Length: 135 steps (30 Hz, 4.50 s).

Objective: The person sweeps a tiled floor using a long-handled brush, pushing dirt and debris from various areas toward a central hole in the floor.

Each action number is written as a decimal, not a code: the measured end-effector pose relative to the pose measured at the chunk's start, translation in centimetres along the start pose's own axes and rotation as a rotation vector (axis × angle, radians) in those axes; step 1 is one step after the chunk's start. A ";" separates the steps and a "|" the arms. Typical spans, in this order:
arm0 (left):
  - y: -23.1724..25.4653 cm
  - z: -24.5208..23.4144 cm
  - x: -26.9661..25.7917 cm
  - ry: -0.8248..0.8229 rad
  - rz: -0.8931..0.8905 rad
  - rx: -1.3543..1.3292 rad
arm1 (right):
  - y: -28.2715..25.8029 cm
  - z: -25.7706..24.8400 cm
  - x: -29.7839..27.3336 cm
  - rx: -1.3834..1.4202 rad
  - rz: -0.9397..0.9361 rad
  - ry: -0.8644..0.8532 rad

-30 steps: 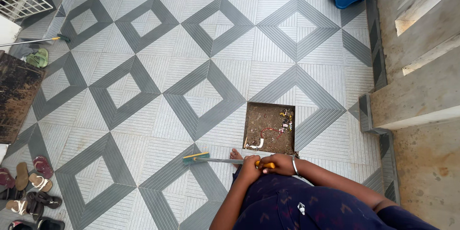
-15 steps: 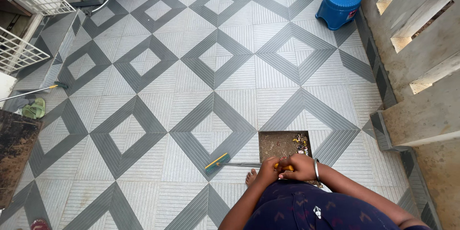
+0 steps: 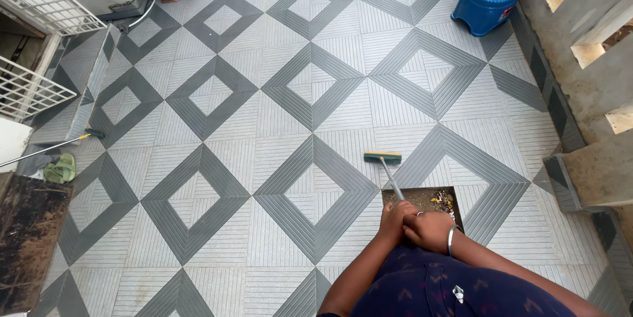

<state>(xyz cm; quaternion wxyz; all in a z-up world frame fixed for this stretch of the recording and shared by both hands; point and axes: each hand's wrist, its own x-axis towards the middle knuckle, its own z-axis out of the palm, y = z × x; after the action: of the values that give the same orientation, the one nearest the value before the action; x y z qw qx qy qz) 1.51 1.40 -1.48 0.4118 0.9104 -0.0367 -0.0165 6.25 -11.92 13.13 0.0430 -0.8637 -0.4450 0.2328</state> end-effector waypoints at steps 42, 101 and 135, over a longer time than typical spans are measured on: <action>-21.0 -20.1 21.5 0.213 -0.041 -0.180 | 3.8 -15.3 39.2 0.212 -0.653 0.023; -36.6 -56.3 50.4 -0.105 -0.367 -0.175 | 3.5 -42.0 75.7 0.007 -0.029 -0.110; -36.1 -54.8 70.6 -0.152 -0.295 -0.437 | 25.1 -41.7 86.7 0.140 0.125 -0.210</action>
<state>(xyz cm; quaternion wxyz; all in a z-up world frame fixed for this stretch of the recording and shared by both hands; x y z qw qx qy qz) 77.07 60.51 7.66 0.5875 0.7917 0.0699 -0.1519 86.40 46.91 11.51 0.0415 -0.8554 -0.3751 0.3547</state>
